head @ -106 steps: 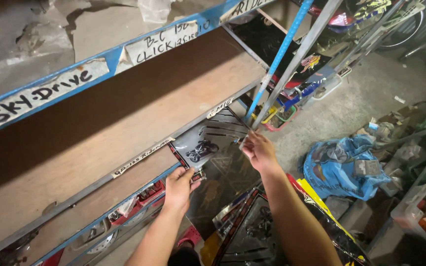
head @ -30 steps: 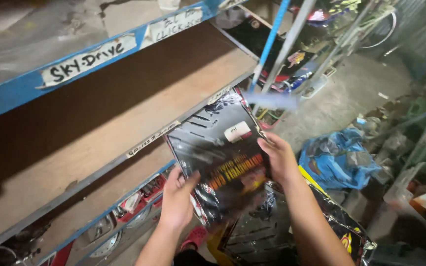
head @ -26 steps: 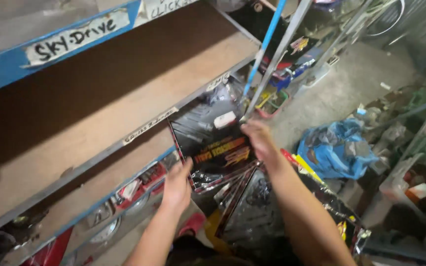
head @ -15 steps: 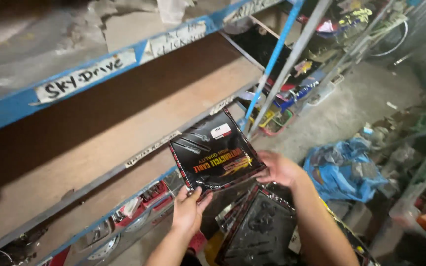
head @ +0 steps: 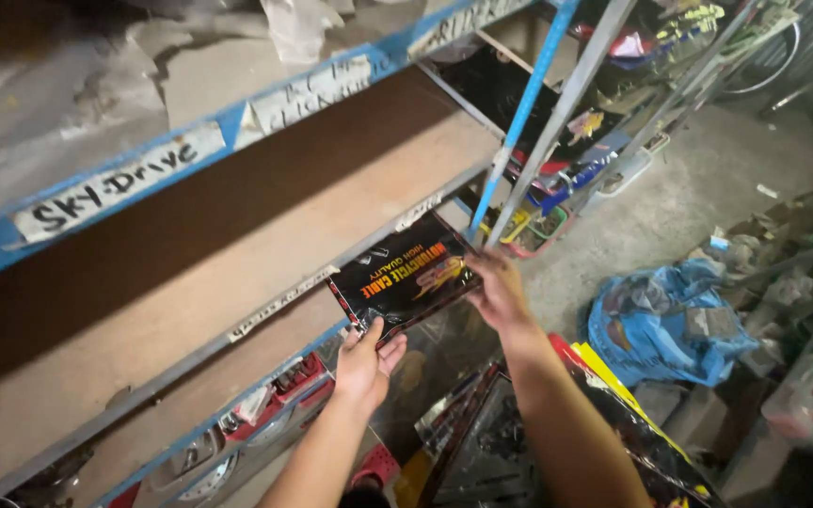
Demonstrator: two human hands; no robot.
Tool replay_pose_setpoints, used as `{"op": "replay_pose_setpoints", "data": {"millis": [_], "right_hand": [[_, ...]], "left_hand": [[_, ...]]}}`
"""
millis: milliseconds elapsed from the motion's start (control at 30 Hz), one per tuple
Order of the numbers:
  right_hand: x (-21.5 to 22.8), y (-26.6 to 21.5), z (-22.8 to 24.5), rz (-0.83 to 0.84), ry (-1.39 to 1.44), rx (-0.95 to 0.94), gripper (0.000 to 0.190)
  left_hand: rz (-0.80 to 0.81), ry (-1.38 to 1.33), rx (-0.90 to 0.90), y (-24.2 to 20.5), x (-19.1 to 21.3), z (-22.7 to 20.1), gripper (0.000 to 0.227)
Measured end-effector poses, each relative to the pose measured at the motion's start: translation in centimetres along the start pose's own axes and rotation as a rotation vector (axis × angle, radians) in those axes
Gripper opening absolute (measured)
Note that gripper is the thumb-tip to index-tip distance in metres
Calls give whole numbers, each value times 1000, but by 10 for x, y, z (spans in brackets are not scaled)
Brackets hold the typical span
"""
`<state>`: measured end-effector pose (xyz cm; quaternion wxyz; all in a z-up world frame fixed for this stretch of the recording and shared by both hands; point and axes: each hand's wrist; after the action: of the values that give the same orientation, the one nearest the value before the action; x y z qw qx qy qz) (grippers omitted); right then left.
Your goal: The person handles several packaged motorcycle parts, including cables and a black circular component, in a cluttered storage area. They wipe the plastic packaging with their hands and place the items onto metal shelves.
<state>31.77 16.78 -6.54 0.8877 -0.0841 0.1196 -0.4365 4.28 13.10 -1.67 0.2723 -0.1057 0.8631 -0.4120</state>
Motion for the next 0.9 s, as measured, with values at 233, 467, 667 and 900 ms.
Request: {"op": "replay_pose_setpoints", "data": {"millis": [233, 467, 667, 900], "right_hand": [[-28, -99, 73, 51, -39, -419, 17], [-46, -55, 42, -17, 32, -258, 35], [-39, -45, 0, -54, -60, -178, 30], [-42, -35, -16, -70, -34, -249, 34]], "left_hand": [[-108, -67, 49, 19, 9, 25, 30], [10, -170, -25, -11, -30, -5, 36], [-66, 29, -79, 11, -7, 21, 36], [-62, 76, -95, 14, -8, 19, 31]]}}
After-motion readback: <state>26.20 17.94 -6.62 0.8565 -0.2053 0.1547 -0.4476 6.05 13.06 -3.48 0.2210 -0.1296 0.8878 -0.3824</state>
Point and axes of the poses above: each hand's wrist, its own y-axis towards the middle knuckle, its own x-axis out of the back of the hand, z = x × y, and after that the axes turned 8 degrees about -z, right-handed
